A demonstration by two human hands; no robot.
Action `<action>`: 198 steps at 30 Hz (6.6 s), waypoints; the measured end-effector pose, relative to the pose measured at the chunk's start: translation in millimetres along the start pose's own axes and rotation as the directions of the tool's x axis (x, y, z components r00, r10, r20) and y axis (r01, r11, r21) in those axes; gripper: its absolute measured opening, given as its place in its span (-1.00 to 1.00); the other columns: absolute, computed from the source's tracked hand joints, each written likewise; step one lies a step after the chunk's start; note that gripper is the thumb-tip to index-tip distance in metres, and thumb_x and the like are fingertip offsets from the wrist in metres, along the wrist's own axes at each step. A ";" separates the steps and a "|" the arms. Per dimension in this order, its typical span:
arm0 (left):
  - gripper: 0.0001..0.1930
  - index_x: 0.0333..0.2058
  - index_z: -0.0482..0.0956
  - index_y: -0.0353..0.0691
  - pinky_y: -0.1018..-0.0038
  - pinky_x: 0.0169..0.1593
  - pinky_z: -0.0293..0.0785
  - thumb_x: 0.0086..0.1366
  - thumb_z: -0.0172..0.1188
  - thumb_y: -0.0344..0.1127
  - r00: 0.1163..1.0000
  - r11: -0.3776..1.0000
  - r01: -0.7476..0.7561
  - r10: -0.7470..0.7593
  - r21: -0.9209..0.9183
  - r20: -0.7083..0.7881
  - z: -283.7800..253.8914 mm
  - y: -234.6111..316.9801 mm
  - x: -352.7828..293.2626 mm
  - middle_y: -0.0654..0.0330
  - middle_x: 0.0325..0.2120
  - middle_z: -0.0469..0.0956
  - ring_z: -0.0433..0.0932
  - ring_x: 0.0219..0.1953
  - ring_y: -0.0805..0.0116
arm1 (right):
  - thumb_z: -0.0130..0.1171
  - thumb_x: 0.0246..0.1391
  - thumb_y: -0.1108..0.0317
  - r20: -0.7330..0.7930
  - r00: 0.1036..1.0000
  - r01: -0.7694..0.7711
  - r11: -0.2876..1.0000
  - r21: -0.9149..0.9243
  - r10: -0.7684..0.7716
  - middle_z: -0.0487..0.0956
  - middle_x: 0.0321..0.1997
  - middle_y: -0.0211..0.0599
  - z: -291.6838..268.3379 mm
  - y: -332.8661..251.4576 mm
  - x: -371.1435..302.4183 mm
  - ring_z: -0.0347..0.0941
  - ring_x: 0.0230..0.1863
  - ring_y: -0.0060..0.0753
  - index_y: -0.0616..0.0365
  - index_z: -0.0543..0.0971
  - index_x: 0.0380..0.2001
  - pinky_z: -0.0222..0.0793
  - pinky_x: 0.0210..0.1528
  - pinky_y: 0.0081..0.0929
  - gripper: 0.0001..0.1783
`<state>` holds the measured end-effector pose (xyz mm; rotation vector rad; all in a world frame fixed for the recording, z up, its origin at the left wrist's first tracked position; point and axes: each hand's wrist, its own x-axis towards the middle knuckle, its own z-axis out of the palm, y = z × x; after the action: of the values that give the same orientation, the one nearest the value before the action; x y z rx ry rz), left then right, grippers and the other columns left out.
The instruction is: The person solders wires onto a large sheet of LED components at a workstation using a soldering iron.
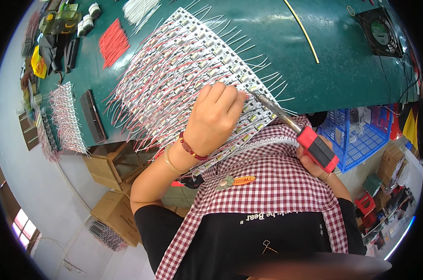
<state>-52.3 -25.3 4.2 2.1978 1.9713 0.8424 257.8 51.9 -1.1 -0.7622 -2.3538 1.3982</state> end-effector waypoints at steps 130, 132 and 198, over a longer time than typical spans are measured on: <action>-0.74 -0.29 0.62 -0.24 0.37 -0.32 0.22 -0.05 0.20 -0.47 0.990 0.985 0.116 -0.104 0.131 -0.094 -29.5 44.1 -16.8 0.28 -0.48 0.40 0.39 -0.42 0.34 | 0.25 -0.08 0.24 -0.036 0.990 -0.129 0.969 0.212 0.140 0.52 -0.57 -0.28 3.6 24.1 -39.5 0.47 -0.58 -0.23 0.17 0.53 -0.54 0.32 -0.55 -0.39 -0.79; -0.75 -0.29 0.61 -0.26 0.37 -0.32 0.22 -0.04 0.19 -0.47 0.994 0.995 0.100 -0.099 0.021 -0.052 -6.5 44.7 -17.1 0.28 -0.49 0.38 0.38 -0.41 0.33 | 0.24 -0.09 0.26 -0.023 0.992 -0.118 0.966 0.231 0.126 0.52 -0.57 -0.27 5.1 23.9 -35.6 0.48 -0.58 -0.22 0.17 0.53 -0.53 0.34 -0.54 -0.39 -0.80; -0.80 -0.36 0.59 -0.19 0.39 -0.33 0.21 0.00 0.12 -0.51 0.991 0.991 0.132 -0.133 0.031 0.021 21.0 33.0 -18.3 0.25 -0.55 0.31 0.37 -0.45 0.32 | 0.24 -0.22 0.40 -0.015 0.998 -0.060 0.990 0.127 0.062 0.57 -0.50 -0.24 10.8 25.3 -33.8 0.54 -0.52 -0.15 0.22 0.58 -0.48 0.45 -0.45 -0.35 -0.84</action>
<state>-14.0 -41.9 -6.6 2.0540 2.1040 0.7719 287.2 34.3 -28.1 -0.8142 -2.2207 1.5414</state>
